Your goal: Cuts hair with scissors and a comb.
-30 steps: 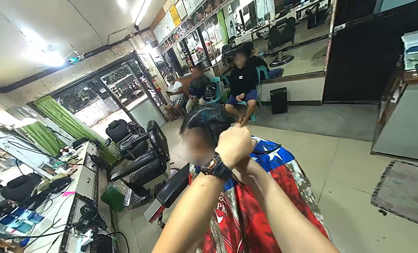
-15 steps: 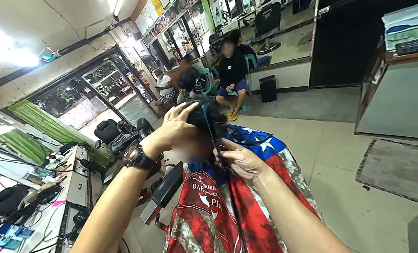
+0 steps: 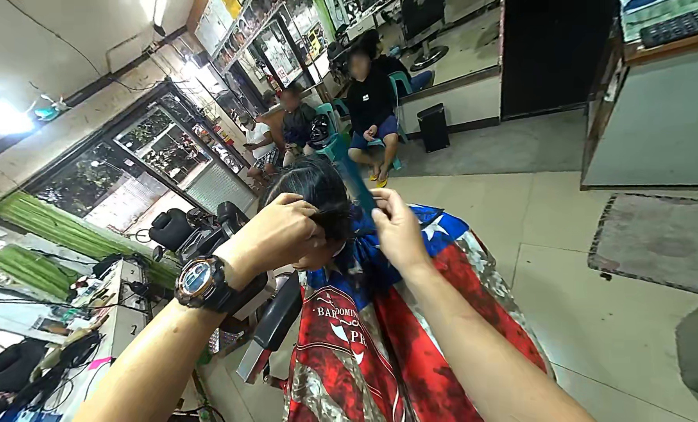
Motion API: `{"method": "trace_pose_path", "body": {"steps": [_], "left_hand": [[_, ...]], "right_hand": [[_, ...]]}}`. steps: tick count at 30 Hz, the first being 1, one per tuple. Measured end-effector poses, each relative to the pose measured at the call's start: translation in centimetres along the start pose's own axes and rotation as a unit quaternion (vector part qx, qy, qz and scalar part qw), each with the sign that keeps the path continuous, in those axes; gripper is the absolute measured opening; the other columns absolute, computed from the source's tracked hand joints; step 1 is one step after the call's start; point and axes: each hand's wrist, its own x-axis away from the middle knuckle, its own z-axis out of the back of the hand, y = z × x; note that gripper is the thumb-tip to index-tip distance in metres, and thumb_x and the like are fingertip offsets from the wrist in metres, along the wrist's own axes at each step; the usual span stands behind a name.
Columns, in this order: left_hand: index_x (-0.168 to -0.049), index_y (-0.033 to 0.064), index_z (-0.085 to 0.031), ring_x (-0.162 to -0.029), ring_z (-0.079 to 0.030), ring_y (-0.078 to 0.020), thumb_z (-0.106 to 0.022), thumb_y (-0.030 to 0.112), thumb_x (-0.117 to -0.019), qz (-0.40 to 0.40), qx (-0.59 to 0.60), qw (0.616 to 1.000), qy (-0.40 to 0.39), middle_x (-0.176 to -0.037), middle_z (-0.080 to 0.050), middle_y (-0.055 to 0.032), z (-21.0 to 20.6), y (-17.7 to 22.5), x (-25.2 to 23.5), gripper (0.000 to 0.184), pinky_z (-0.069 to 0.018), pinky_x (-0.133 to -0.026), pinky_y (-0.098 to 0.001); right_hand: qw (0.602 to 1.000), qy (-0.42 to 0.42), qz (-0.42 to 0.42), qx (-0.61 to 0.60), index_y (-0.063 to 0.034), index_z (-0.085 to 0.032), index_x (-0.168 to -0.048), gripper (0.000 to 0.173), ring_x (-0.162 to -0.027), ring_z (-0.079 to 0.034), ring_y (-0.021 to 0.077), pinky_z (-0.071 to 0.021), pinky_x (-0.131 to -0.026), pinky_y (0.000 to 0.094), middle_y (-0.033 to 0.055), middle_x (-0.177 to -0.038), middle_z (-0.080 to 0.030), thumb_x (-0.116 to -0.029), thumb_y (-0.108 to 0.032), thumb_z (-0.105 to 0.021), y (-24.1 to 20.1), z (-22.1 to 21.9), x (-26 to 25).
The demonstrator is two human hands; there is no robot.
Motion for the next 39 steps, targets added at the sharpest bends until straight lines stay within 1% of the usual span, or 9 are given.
{"method": "trace_pose_path", "body": {"steps": [7, 11, 16, 19, 21, 25, 30, 35, 39], "left_hand": [[-0.067, 0.0116, -0.065, -0.098, -0.067, -0.0238, -0.039, 0.042, -0.1075, 0.007, 0.012, 0.999, -0.041, -0.073, -0.066, -0.0039, 2.2, 0.5, -2.6, 0.056, -0.0444, -0.102, -0.0516], [-0.061, 0.0114, -0.057, -0.077, -0.063, -0.0264, -0.036, 0.048, -0.1076, 0.071, 0.009, 0.988, -0.136, -0.064, -0.058, -0.0061, 3.7, 0.1, -6.5, 0.063, -0.0441, -0.085, -0.0544], [-0.067, 0.0121, -0.063, -0.079, -0.06, -0.0259, -0.05, 0.053, -0.1028, 0.135, 0.036, 0.966, -0.219, -0.071, -0.061, -0.0061, 4.6, 0.5, -9.1, 0.056, -0.0394, -0.088, -0.0567], [-0.101, 0.0283, -0.08, -0.119, -0.062, -0.0135, -0.055, 0.054, -0.0996, 0.063, 0.126, 0.984, -0.108, -0.117, -0.072, 0.0066, 6.2, -0.6, -7.6, 0.036, -0.0401, -0.109, -0.0535], [-0.116, 0.0263, -0.077, -0.142, -0.047, -0.0149, -0.063, 0.048, -0.0968, 0.06, 0.2, 0.977, -0.043, -0.145, -0.059, 0.0021, 8.2, -1.4, -5.5, 0.032, -0.0375, -0.119, -0.0459], [-0.106, 0.0296, -0.077, -0.15, -0.035, -0.024, -0.075, 0.053, -0.0809, 0.148, 0.17, 0.974, -0.034, -0.158, -0.045, -0.0011, 10.3, -4.0, 0.2, 0.034, -0.0342, -0.118, -0.0548], [-0.097, 0.0358, -0.079, -0.152, -0.025, -0.0404, -0.087, 0.06, -0.0669, 0.139, 0.112, 0.982, -0.057, -0.162, -0.039, -0.0046, 5.4, -3.3, 1.9, 0.039, -0.0247, -0.113, -0.0715], [-0.091, 0.0273, -0.082, -0.147, -0.039, -0.0281, -0.08, 0.037, -0.0853, 0.041, 0.12, 0.99, -0.056, -0.121, -0.073, 0.0045, 2.5, -2.7, -1.0, 0.011, -0.0145, -0.122, -0.0637], [-0.092, 0.0265, -0.082, -0.12, -0.063, -0.01, -0.068, 0.028, -0.0952, -0.005, 0.141, 0.989, -0.051, -0.099, -0.077, 0.0085, 2.6, -1.7, -1.5, 0.015, -0.0303, -0.118, -0.052]], "right_hand": [[0.988, 0.022, 0.13, 0.085, -0.0069, -0.067, -0.127, 0.03, -0.106, -0.067, 0.0311, -0.054, -0.093, 0.0503, 0.0129, -0.113, -0.071, -0.0997, -0.003, -0.054, 0.6, -4.3, 2.5], [0.992, -0.113, -0.022, -0.057, -0.0055, -0.061, -0.136, 0.035, -0.113, -0.066, 0.0201, -0.0532, -0.099, 0.0402, 0.0128, -0.122, -0.069, -0.103, -0.005, -0.051, -1.4, -4.5, 4.5], [0.86, -0.287, -0.219, -0.362, -0.0027, -0.053, -0.136, 0.035, -0.096, -0.067, 0.018, -0.057, -0.086, 0.0337, 0.0127, -0.115, -0.066, -0.1014, 0.001, -0.052, -1.9, -2.9, 2.8], [0.829, -0.327, -0.231, -0.391, -0.0102, -0.058, -0.129, 0.031, -0.081, -0.064, 0.013, -0.0561, -0.069, 0.027, 0.0059, -0.101, -0.064, -0.101, 0.0, -0.049, -0.9, -2.0, 2.3], [0.815, -0.344, -0.227, -0.407, -0.0118, -0.058, -0.129, 0.032, -0.081, -0.064, 0.0128, -0.0563, -0.069, 0.027, 0.0051, -0.098, -0.064, -0.1018, 0.0, -0.045, -0.6, -1.6, 2.1], [0.806, -0.349, -0.209, -0.43, -0.012, -0.062, -0.122, 0.023, -0.077, -0.064, 0.0114, -0.0561, -0.067, 0.0262, 0.0042, -0.093, -0.066, -0.1036, -0.006, -0.05, -0.4, -1.1, 1.8], [0.814, -0.353, -0.195, -0.418, -0.0112, -0.062, -0.125, 0.027, -0.078, -0.063, 0.0099, -0.0555, -0.069, 0.0248, 0.0043, -0.098, -0.066, -0.1036, -0.003, -0.049, 0.7, -0.8, 1.6], [0.813, -0.344, -0.196, -0.427, -0.0092, -0.064, -0.122, 0.023, -0.084, -0.066, 0.0109, -0.0569, -0.075, 0.026, 0.0055, -0.1, -0.069, -0.1026, -0.004, -0.053, 0.3, -0.4, 2.3], [0.816, -0.357, -0.194, -0.41, -0.0114, -0.064, -0.124, 0.026, -0.081, -0.063, 0.0101, -0.0543, -0.072, 0.025, 0.0043, -0.096, -0.065, -0.102, -0.005, -0.052, 1.7, 0.1, 2.8]]}}
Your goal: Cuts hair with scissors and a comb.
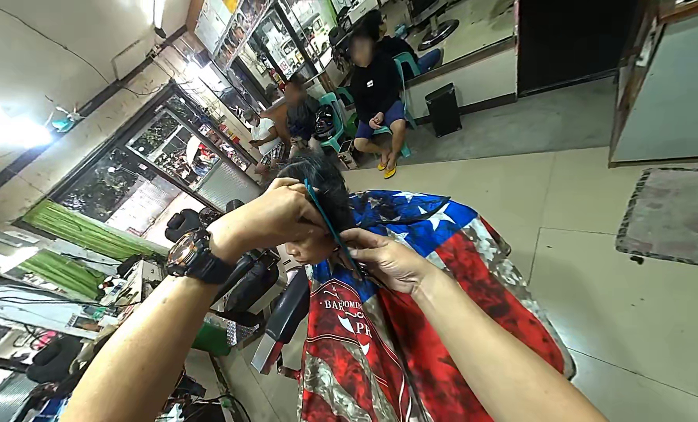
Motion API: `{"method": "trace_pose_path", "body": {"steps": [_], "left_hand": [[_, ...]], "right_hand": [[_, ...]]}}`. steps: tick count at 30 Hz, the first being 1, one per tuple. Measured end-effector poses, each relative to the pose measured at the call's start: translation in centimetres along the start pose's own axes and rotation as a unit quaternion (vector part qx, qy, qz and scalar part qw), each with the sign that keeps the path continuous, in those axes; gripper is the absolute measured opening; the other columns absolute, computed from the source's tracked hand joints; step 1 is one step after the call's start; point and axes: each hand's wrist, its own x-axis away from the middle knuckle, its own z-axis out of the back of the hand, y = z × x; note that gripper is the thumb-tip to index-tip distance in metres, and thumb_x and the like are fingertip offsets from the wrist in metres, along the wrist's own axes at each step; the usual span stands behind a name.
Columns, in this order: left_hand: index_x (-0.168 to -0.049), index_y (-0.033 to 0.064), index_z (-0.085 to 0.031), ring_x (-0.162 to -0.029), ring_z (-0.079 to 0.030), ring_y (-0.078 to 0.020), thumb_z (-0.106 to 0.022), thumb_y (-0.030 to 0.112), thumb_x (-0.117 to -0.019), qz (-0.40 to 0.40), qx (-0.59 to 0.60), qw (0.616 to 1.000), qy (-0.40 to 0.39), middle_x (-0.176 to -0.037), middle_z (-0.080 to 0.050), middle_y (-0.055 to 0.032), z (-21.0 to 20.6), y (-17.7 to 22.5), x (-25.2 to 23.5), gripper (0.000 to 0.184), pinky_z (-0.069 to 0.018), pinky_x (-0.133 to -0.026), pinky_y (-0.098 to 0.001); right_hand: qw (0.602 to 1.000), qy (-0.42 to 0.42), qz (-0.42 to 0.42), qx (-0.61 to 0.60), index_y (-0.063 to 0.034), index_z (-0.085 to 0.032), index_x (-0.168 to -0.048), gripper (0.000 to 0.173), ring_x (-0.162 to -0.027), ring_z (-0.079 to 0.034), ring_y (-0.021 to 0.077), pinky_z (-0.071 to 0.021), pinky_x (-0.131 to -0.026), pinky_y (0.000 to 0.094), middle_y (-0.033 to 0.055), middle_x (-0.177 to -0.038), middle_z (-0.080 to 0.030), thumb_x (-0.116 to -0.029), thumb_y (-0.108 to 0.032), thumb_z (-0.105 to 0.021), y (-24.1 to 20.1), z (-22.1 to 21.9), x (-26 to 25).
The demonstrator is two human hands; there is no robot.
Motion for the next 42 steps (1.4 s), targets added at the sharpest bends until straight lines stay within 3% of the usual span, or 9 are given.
{"method": "trace_pose_path", "body": {"steps": [7, 11, 17, 23, 27, 31, 36, 39, 42], "left_hand": [[-0.092, 0.0275, -0.082, -0.101, -0.064, -0.0043, -0.059, 0.038, -0.1003, -0.025, 0.007, 0.999, -0.018, -0.084, -0.073, 0.0123, 0.1, 2.0, 0.3, 0.026, -0.0356, -0.109, -0.0483], [-0.084, 0.0225, -0.081, -0.091, -0.065, -0.0095, -0.057, 0.037, -0.1005, -0.024, 0.024, 0.999, -0.008, -0.074, -0.07, 0.0093, 0.6, 3.7, 0.5, 0.032, -0.0373, -0.102, -0.051], [-0.078, 0.0236, -0.079, -0.09, -0.065, -0.0073, -0.056, 0.035, -0.0988, -0.021, 0.023, 1.0, -0.004, -0.072, -0.068, 0.0122, 0.7, 5.1, 0.1, 0.034, -0.039, -0.1, -0.0507], [-0.092, 0.0278, -0.084, -0.104, -0.067, -0.006, -0.059, 0.05, -0.097, -0.005, 0.033, 0.999, -0.021, -0.091, -0.076, 0.015, 0.9, 5.6, -0.2, 0.034, -0.0349, -0.111, -0.0549], [-0.095, 0.0305, -0.082, -0.106, -0.066, -0.0055, -0.049, 0.073, -0.0925, 0.025, 0.029, 0.999, -0.008, -0.096, -0.076, 0.0146, 0.5, 5.7, -0.2, 0.053, -0.0345, -0.113, -0.0535], [-0.097, 0.0298, -0.08, -0.117, -0.062, -0.0079, -0.041, 0.044, -0.1031, 0.11, 0.088, 0.99, 0.017, -0.108, -0.074, 0.0108, 0.3, 6.0, 0.1, 0.042, -0.0341, -0.117, -0.0448], [-0.095, 0.0289, -0.08, -0.118, -0.062, -0.006, -0.041, 0.036, -0.1049, 0.072, 0.026, 0.997, 0.012, -0.106, -0.075, 0.0118, 0.2, 6.3, 0.1, 0.041, -0.0335, -0.117, -0.0424], [-0.091, 0.0245, -0.079, -0.117, -0.063, -0.0072, -0.043, 0.035, -0.103, 0.06, -0.012, 0.998, 0.006, -0.101, -0.075, 0.0096, 0.4, 6.9, -0.1, 0.04, -0.0369, -0.114, -0.0408], [-0.091, 0.024, -0.079, -0.118, -0.063, -0.0084, -0.042, 0.033, -0.1029, 0.039, -0.03, 0.999, -0.002, -0.102, -0.075, 0.0087, 0.4, 7.1, -0.4, 0.04, -0.038, -0.112, -0.0422]], "right_hand": [[0.998, -0.033, 0.019, -0.05, -0.0097, -0.064, -0.119, 0.024, -0.083, -0.065, 0.0094, -0.0563, -0.075, 0.0257, 0.003, -0.099, -0.068, -0.1008, -0.003, -0.051, 0.7, -0.1, 1.4], [0.998, -0.029, 0.018, -0.053, -0.0091, -0.064, -0.118, 0.023, -0.086, -0.066, 0.0101, -0.0572, -0.077, 0.0263, 0.0023, -0.099, -0.067, -0.1007, -0.002, -0.05, 0.6, -0.2, 1.8], [0.998, -0.028, 0.018, -0.053, -0.0084, -0.063, -0.12, 0.024, -0.087, -0.066, 0.0102, -0.0572, -0.077, 0.0257, 0.0029, -0.101, -0.067, -0.1013, -0.003, -0.049, 0.9, -0.2, 2.7], [0.983, -0.02, 0.117, -0.137, -0.0175, -0.064, -0.117, 0.019, -0.085, -0.067, 0.0126, -0.058, -0.081, 0.0339, 0.0003, -0.094, -0.068, -0.1014, -0.012, -0.055, 2.2, 0.9, 5.1], [0.985, 0.058, 0.162, 0.009, -0.005, -0.06, -0.126, 0.027, -0.096, -0.065, 0.0104, -0.0547, -0.088, 0.0302, 0.0041, -0.107, -0.068, -0.1013, -0.006, -0.05, 1.3, -2.2, 5.5], [0.978, 0.084, 0.111, 0.158, -0.0033, -0.063, -0.128, 0.029, -0.108, -0.065, 0.0109, -0.0551, -0.093, 0.0295, 0.0068, -0.119, -0.067, -0.1039, -0.007, -0.047, 0.1, -4.0, 6.2], [0.985, 0.125, 0.069, -0.101, 0.0012, -0.062, -0.126, 0.041, -0.119, -0.064, 0.0222, -0.055, -0.099, 0.0408, 0.0134, -0.13, -0.064, -0.0909, 0.007, -0.041, -0.2, 0.4, 9.7], [0.983, 0.117, 0.062, -0.126, -0.0016, -0.067, -0.114, 0.026, -0.111, -0.067, 0.0193, -0.0571, -0.097, 0.0371, 0.009, -0.125, -0.067, -0.0954, 0.007, -0.05, 0.4, 1.7, 11.6], [0.997, 0.062, 0.042, 0.024, -0.007, -0.066, -0.108, 0.014, -0.1, -0.067, 0.0145, -0.0594, -0.088, 0.0341, 0.0033, -0.11, -0.067, -0.1019, -0.005, -0.054, 0.8, 1.7, 12.6]]}}
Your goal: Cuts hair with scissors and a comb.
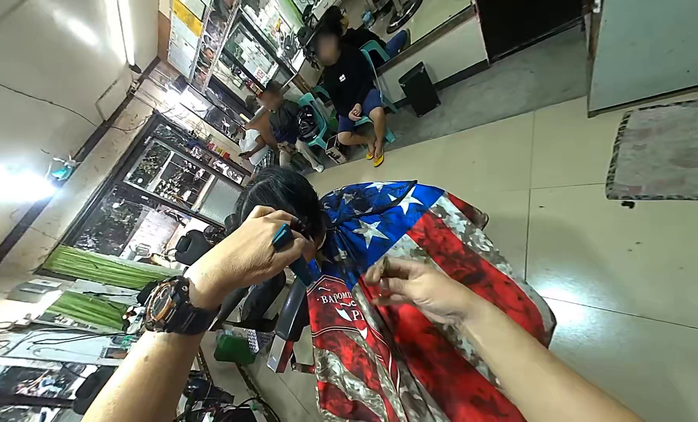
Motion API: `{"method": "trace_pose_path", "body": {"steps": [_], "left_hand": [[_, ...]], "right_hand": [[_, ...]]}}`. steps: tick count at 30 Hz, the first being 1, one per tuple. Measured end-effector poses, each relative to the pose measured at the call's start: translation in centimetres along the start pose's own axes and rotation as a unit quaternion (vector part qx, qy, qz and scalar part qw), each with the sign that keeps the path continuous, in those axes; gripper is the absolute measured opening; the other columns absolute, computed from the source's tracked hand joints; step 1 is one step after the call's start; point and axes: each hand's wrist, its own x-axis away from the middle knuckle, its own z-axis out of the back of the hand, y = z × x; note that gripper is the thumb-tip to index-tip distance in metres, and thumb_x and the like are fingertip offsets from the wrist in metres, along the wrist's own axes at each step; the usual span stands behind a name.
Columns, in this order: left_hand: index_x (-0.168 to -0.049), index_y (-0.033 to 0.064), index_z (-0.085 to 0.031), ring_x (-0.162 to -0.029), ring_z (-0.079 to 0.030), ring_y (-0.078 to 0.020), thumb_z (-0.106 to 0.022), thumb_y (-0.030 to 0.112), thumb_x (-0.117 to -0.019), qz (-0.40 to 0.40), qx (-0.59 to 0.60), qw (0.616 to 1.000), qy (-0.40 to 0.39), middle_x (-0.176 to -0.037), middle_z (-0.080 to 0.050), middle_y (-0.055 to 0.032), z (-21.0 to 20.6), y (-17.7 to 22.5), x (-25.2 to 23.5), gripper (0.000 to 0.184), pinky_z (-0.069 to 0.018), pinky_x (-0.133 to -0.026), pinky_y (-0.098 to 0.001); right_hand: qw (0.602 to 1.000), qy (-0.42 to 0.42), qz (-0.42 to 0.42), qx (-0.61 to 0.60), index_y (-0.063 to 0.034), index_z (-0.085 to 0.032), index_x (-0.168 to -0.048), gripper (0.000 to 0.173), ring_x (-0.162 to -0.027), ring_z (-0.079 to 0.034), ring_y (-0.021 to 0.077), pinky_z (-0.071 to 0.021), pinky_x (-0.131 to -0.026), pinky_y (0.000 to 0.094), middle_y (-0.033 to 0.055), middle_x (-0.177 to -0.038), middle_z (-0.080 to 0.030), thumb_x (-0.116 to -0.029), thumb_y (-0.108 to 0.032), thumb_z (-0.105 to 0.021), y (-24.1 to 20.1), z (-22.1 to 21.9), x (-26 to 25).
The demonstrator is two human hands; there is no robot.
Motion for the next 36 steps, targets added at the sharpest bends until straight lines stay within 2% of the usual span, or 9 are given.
{"method": "trace_pose_path", "body": {"steps": [4, 6, 8, 11, 16, 18, 22, 29, 36], "left_hand": [[-0.093, 0.0244, -0.08, -0.116, -0.063, -0.0084, -0.043, 0.034, -0.1028, -0.003, -0.016, 1.0, -0.009, -0.102, -0.075, 0.0087, -0.1, 0.3, -0.2, 0.039, -0.0389, -0.111, -0.0423], [-0.091, 0.0241, -0.08, -0.115, -0.063, -0.0078, -0.044, 0.036, -0.1028, 0.002, -0.02, 1.0, -0.014, -0.101, -0.075, 0.0087, 0.0, 0.7, -0.2, 0.039, -0.0393, -0.11, -0.0421], [-0.088, 0.0239, -0.079, -0.114, -0.064, -0.0071, -0.044, 0.035, -0.1027, 0.005, -0.017, 1.0, -0.019, -0.099, -0.075, 0.0094, 0.0, 0.9, -0.3, 0.04, -0.039, -0.109, -0.0424], [-0.089, 0.0252, -0.08, -0.113, -0.063, -0.0059, -0.043, 0.035, -0.1034, -0.001, -0.024, 1.0, -0.02, -0.097, -0.075, 0.0109, -0.1, 0.8, -0.2, 0.04, -0.0396, -0.108, -0.0413], [-0.089, 0.0237, -0.079, -0.112, -0.063, -0.0065, -0.045, 0.035, -0.1026, 0.009, -0.029, 0.999, -0.023, -0.099, -0.074, 0.009, 0.1, 1.1, -0.2, 0.039, -0.0397, -0.108, -0.0403], [-0.087, 0.0225, -0.079, -0.112, -0.064, -0.0067, -0.044, 0.034, -0.1025, 0.005, -0.026, 0.999, -0.02, -0.098, -0.074, 0.0088, -0.1, 1.0, -0.2, 0.039, -0.0393, -0.107, -0.0412], [-0.084, 0.0218, -0.078, -0.111, -0.064, -0.006, -0.045, 0.033, -0.1022, 0.002, -0.023, 1.0, -0.018, -0.095, -0.075, 0.0095, -0.3, 0.9, -0.4, 0.039, -0.0395, -0.106, -0.0414], [-0.08, 0.0208, -0.076, -0.108, -0.064, -0.0069, -0.047, 0.033, -0.1011, 0.003, -0.023, 0.999, -0.023, -0.094, -0.073, 0.0079, -0.2, 1.0, -0.6, 0.038, -0.0395, -0.104, -0.0423], [-0.085, 0.0227, -0.079, -0.108, -0.064, -0.0054, -0.046, 0.033, -0.1016, 0.006, -0.013, 1.0, -0.022, -0.095, -0.074, 0.0101, -0.2, 0.9, -0.7, 0.038, -0.0393, -0.106, -0.0413]], "right_hand": [[0.977, -0.033, 0.007, 0.21, -0.0071, -0.066, -0.123, 0.027, -0.092, -0.068, 0.0073, -0.0563, -0.087, 0.027, 0.0019, -0.102, -0.071, -0.1073, -0.021, -0.049, -0.3, -0.2, -0.5], [0.963, -0.072, -0.033, 0.256, -0.0089, -0.058, -0.14, 0.037, -0.104, -0.067, 0.0089, -0.0538, -0.095, 0.0298, 0.0052, -0.117, -0.069, -0.1076, -0.022, -0.046, -1.0, -0.1, -0.9], [0.954, -0.124, -0.049, 0.27, -0.0071, -0.051, -0.146, 0.043, -0.11, -0.065, 0.0108, -0.0516, -0.099, 0.0314, 0.0088, -0.125, -0.066, -0.105, -0.019, -0.049, -1.7, -0.1, -1.3], [0.951, -0.167, -0.039, 0.256, -0.0053, -0.055, -0.138, 0.04, -0.101, -0.066, 0.0111, -0.0544, -0.092, 0.031, 0.0096, -0.117, -0.066, -0.0997, -0.017, -0.06, -1.8, -0.6, -2.3], [0.957, -0.171, -0.031, 0.231, -0.0043, -0.046, -0.149, 0.05, -0.113, -0.063, 0.0115, -0.0516, -0.099, 0.0294, 0.0118, -0.129, -0.062, -0.099, -0.011, -0.05, -2.2, -0.5, -3.2], [0.955, -0.151, -0.021, 0.254, -0.0049, -0.052, -0.142, 0.043, -0.104, -0.066, 0.0096, -0.0536, -0.094, 0.0283, 0.0098, -0.121, -0.066, -0.1002, -0.012, -0.055, -2.2, -0.5, -3.4], [0.942, -0.154, 0.0, 0.298, -0.0051, -0.058, -0.128, 0.041, -0.089, -0.063, 0.0087, -0.0538, -0.083, 0.0287, 0.0053, -0.103, -0.064, -0.0932, -0.023, -0.07, -2.1, -0.3, -4.2], [0.925, -0.174, 0.031, 0.336, -0.0055, -0.06, -0.126, 0.034, -0.086, -0.061, 0.007, -0.0519, -0.081, 0.0272, 0.005, -0.101, -0.065, -0.0958, -0.019, -0.068, -3.0, -1.1, -5.7], [0.923, -0.18, 0.005, 0.341, -0.0054, -0.061, -0.121, 0.025, -0.085, -0.064, 0.0077, -0.0545, -0.08, 0.0285, 0.005, -0.099, -0.066, -0.0995, -0.018, -0.064, -3.0, -0.1, -5.2]]}}
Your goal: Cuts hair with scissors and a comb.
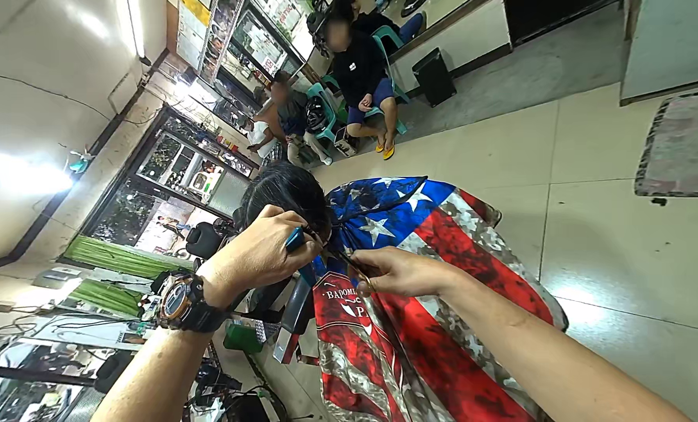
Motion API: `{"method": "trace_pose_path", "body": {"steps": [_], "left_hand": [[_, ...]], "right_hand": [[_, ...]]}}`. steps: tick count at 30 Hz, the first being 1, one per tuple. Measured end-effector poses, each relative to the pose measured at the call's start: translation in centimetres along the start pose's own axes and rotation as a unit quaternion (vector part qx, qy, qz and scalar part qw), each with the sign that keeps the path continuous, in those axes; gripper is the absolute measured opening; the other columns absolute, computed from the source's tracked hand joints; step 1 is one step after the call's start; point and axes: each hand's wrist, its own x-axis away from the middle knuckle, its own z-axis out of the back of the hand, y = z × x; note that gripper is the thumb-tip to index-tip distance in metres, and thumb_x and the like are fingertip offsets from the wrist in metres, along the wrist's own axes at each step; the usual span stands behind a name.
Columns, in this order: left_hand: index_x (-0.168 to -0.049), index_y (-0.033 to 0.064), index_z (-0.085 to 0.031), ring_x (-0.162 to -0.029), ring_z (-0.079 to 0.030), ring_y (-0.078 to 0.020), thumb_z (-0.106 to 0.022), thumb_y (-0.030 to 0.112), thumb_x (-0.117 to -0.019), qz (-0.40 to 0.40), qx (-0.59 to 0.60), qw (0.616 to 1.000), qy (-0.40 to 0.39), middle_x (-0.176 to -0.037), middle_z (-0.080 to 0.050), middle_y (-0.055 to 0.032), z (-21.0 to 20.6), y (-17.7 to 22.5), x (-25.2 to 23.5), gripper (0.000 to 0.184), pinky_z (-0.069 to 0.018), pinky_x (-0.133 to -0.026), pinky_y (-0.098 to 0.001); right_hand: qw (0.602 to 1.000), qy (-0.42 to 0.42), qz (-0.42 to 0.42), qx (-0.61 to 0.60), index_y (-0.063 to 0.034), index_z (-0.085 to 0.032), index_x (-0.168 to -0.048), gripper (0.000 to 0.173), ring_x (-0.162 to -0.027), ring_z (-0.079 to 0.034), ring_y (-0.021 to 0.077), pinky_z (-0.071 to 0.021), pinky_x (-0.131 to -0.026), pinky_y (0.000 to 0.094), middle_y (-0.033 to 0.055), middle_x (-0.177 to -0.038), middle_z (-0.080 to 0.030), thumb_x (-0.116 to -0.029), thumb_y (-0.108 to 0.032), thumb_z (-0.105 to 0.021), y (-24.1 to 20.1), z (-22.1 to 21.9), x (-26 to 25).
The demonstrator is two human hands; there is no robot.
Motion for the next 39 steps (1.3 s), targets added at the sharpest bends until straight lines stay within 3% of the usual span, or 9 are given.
{"method": "trace_pose_path", "body": {"steps": [4, 9, 12, 17, 23, 29, 34, 37, 39], "left_hand": [[-0.084, 0.022, -0.078, -0.109, -0.064, -0.0054, -0.046, 0.034, -0.1021, 0.0, 0.005, 1.0, 0.003, -0.095, -0.074, 0.0094, 0.0, -0.1, 0.0, 0.039, -0.0392, -0.105, -0.0417], [-0.083, 0.0227, -0.078, -0.108, -0.064, -0.0046, -0.046, 0.034, -0.1018, 0.004, 0.01, 1.0, 0.002, -0.093, -0.074, 0.0101, 0.0, 0.0, -0.1, 0.039, -0.0392, -0.105, -0.0412], [-0.085, 0.0231, -0.079, -0.109, -0.064, -0.0043, -0.045, 0.034, -0.1022, 0.005, 0.01, 1.0, 0.0, -0.093, -0.074, 0.0109, 0.1, -0.2, 0.0, 0.039, -0.0389, -0.106, -0.0409], [-0.077, 0.0207, -0.074, -0.106, -0.064, -0.0046, -0.046, 0.034, -0.1013, 0.01, 0.016, 1.0, 0.006, -0.09, -0.073, 0.0087, 0.1, 0.0, -0.1, 0.039, -0.0395, -0.105, -0.0405], [-0.084, 0.0228, -0.079, -0.11, -0.064, -0.005, -0.046, 0.034, -0.1017, 0.008, 0.016, 1.0, -0.001, -0.096, -0.075, 0.0105, -0.1, -0.3, -0.2, 0.039, -0.0389, -0.107, -0.0417], [-0.084, 0.0229, -0.078, -0.109, -0.064, -0.0049, -0.046, 0.035, -0.1017, 0.01, 0.024, 1.0, 0.0, -0.094, -0.074, 0.0103, -0.1, -0.2, -0.4, 0.039, -0.039, -0.106, -0.0416], [-0.09, 0.0261, -0.08, -0.114, -0.063, -0.004, -0.045, 0.036, -0.1017, 0.021, 0.032, 0.999, -0.004, -0.102, -0.075, 0.0129, -0.1, 0.0, -0.5, 0.039, -0.0383, -0.109, -0.0418], [-0.101, 0.0215, -0.08, -0.121, -0.062, -0.0072, -0.04, 0.034, -0.1047, 0.023, 0.151, 0.988, 0.025, -0.112, -0.075, 0.0104, 0.7, 1.3, -0.6, 0.042, -0.0385, -0.114, -0.0415], [-0.105, 0.0117, -0.078, -0.12, -0.065, -0.0165, -0.037, 0.032, -0.1068, 0.032, 0.322, 0.942, 0.089, -0.114, -0.075, -0.0002, 1.8, 2.8, -0.6, 0.046, -0.0477, -0.11, -0.0415]], "right_hand": [[1.0, -0.002, 0.005, 0.01, -0.0065, -0.06, -0.124, 0.033, -0.088, -0.06, 0.0076, -0.0508, -0.082, 0.0298, 0.0039, -0.1, -0.063, -0.0954, -0.022, -0.066, -1.0, 0.2, -0.9], [1.0, -0.002, 0.025, 0.018, -0.0061, -0.061, -0.122, 0.024, -0.085, -0.065, 0.0087, -0.0549, -0.081, 0.0302, 0.0056, -0.099, -0.067, -0.1007, -0.016, -0.061, -0.6, 0.5, -1.3], [1.0, -0.014, 0.008, 0.007, -0.0059, -0.061, -0.121, 0.025, -0.085, -0.063, 0.0077, -0.0537, -0.08, 0.0293, 0.0048, -0.099, -0.066, -0.0992, -0.017, -0.064, -0.2, 0.7, -0.8], [0.999, -0.006, 0.011, 0.039, -0.0076, -0.061, -0.123, 0.03, -0.09, -0.062, 0.0092, -0.0519, -0.083, 0.0326, 0.0052, -0.102, -0.066, -0.0965, -0.02, -0.066, -2.0, 1.3, -1.6], [0.999, -0.01, 0.028, 0.041, -0.0073, -0.063, -0.118, 0.02, -0.087, -0.064, 0.0073, -0.0545, -0.081, 0.0292, 0.004, -0.1, -0.067, -0.0992, -0.013, -0.063, -1.1, 2.2, -1.3], [0.994, -0.006, 0.007, 0.106, -0.0091, -0.063, -0.119, 0.022, -0.086, -0.065, 0.0122, -0.0542, -0.081, 0.0371, 0.0047, -0.095, -0.068, -0.0974, -0.015, -0.066, -2.9, 3.0, -1.8], [0.996, 0.019, 0.023, 0.083, -0.0077, -0.064, -0.112, 0.015, -0.082, -0.068, 0.0084, -0.0578, -0.078, 0.0304, 0.0023, -0.091, -0.07, -0.0985, -0.013, -0.064, -2.8, 4.3, 0.0], [0.997, 0.012, 0.033, -0.065, -0.0067, -0.062, -0.122, 0.028, -0.091, -0.068, 0.0115, -0.0592, -0.082, 0.03, 0.005, -0.109, -0.067, -0.095, -0.013, -0.065, -2.7, 3.8, 2.2], [0.989, -0.018, 0.072, -0.13, -0.0085, -0.059, -0.136, 0.043, -0.097, -0.067, 0.0114, -0.0597, -0.085, 0.0292, 0.0035, -0.12, -0.065, -0.0951, -0.017, -0.069, -2.9, 3.1, 3.4]]}}
